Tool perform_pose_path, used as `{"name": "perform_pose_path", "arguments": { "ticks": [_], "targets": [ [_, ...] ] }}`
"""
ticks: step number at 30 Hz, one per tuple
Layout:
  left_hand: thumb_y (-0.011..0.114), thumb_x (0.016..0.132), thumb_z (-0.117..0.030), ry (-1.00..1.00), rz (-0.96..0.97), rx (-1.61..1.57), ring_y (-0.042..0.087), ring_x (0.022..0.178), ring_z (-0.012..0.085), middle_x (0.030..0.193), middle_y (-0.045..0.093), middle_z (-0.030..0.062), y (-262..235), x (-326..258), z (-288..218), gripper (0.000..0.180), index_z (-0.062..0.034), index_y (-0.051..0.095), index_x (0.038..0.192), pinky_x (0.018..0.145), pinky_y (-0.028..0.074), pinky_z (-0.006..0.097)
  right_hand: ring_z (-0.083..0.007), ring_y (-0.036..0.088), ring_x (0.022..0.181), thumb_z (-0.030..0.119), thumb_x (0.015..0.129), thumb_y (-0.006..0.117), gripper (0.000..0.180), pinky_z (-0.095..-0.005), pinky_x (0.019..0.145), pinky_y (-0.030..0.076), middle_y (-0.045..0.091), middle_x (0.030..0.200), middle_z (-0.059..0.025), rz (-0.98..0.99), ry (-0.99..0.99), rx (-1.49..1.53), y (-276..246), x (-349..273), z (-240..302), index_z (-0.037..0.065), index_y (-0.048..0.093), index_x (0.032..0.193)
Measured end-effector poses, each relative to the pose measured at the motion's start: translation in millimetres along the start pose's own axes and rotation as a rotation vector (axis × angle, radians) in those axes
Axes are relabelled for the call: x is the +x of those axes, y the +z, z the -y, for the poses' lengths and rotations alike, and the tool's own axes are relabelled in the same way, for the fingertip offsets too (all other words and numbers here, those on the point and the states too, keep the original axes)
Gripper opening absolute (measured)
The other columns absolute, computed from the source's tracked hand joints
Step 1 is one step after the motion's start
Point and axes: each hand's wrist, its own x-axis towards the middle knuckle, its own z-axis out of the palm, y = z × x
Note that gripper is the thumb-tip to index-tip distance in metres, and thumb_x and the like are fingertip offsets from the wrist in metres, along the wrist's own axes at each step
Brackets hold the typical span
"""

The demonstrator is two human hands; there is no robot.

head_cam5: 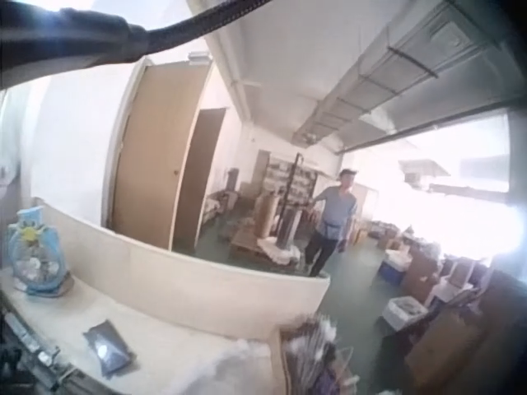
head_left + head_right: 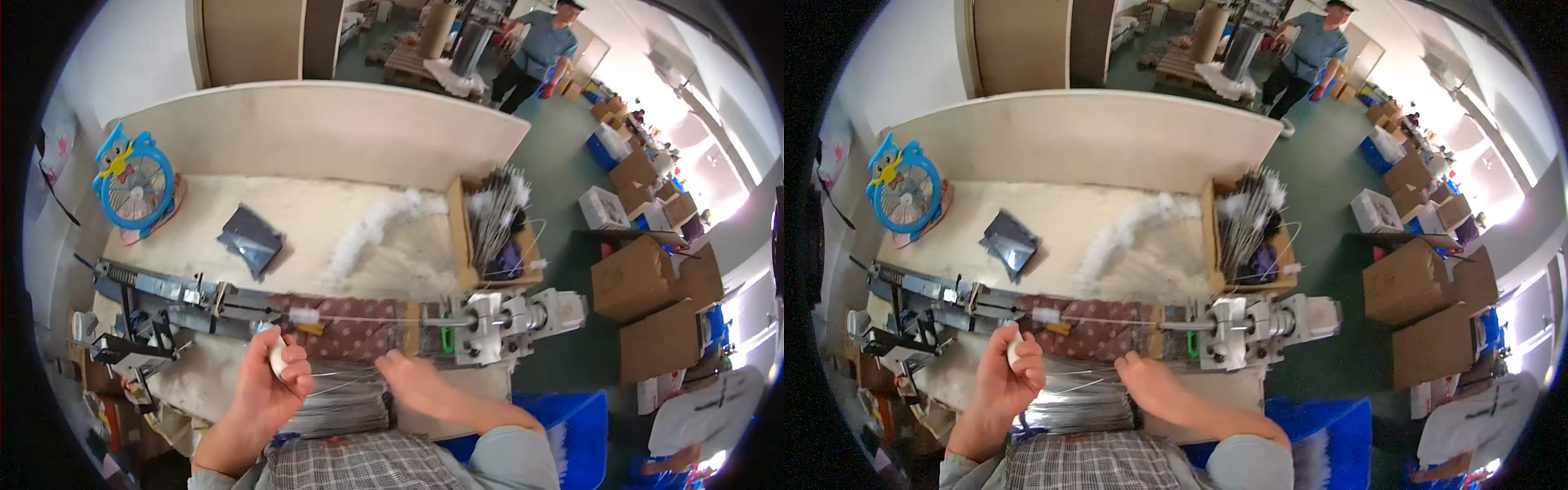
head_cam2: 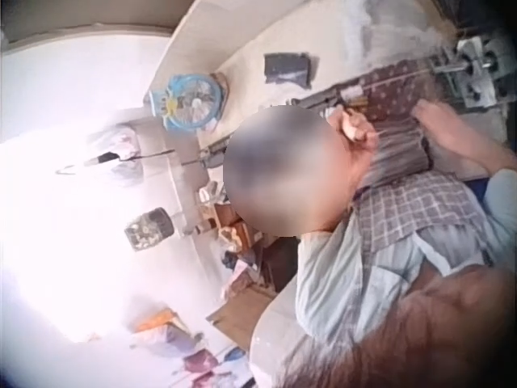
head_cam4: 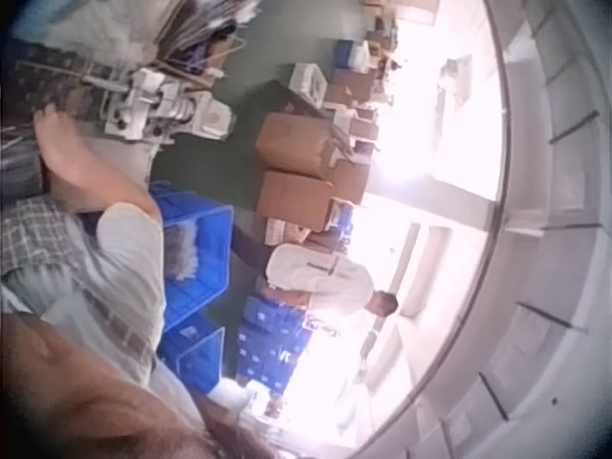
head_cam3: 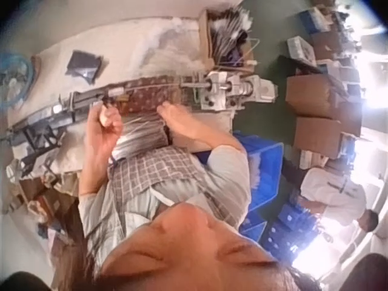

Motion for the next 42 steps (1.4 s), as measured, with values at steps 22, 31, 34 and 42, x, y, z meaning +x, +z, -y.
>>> {"name": "perform_pose_path", "arguments": {
  "ticks": [22, 31, 34, 42],
  "targets": [
    [0.059, 0.079, -0.012, 1.344, 0.236, 2.303, 0.062, 0.072, 0.0237, 0.090, 0.060, 0.0102, -29, 119, 26, 0.012, -0.0064, 0.059, 0.089, 0.060, 0.048, 0.035, -0.0257, 0.065, 0.069, 0.009, 0.083, 0.062, 0.017, -0.0307, 0.062, 0.051, 0.067, 0.088, -0.0132, -0.574, -0.051, 0.053, -70, 39, -44, 0.003, 0.066, 0.098],
    [0.061, 0.075, -0.017, 1.490, 0.083, 2.755, 0.062, 0.079, 0.0225, 0.089, 0.058, 0.0053, 7, 163, 8, 0.017, -0.0113, 0.060, 0.091, 0.069, 0.047, 0.037, -0.0253, 0.061, 0.071, 0.021, 0.073, 0.070, 0.014, -0.0352, 0.063, 0.049, 0.066, 0.072, -0.0056, -0.307, 0.037, 0.139, -78, 36, -44, 0.012, 0.072, 0.083],
    [0.067, 0.075, -0.019, 1.594, 0.371, 2.490, 0.061, 0.086, 0.0214, 0.101, 0.061, 0.0058, -5, 118, 9, 0.026, -0.0108, 0.064, 0.099, 0.072, 0.048, 0.034, -0.0219, 0.057, 0.067, 0.024, 0.072, 0.070, 0.013, -0.0334, 0.062, 0.048, 0.064, 0.067, -0.0017, -0.308, -0.052, 0.130, -76, 49, -46, 0.014, 0.073, 0.079],
    [0.065, 0.078, -0.003, 1.258, -0.044, 1.944, 0.064, 0.074, 0.0207, 0.086, 0.067, 0.0102, -86, 6, -18, 0.014, -0.0021, 0.068, 0.092, 0.066, 0.051, 0.029, -0.0205, 0.055, 0.079, 0.024, 0.072, 0.069, 0.011, -0.0326, 0.066, 0.048, 0.061, 0.071, 0.0002, -0.296, -0.402, 0.295, -30, 135, 36, 0.014, 0.070, 0.076]
  ]
}}
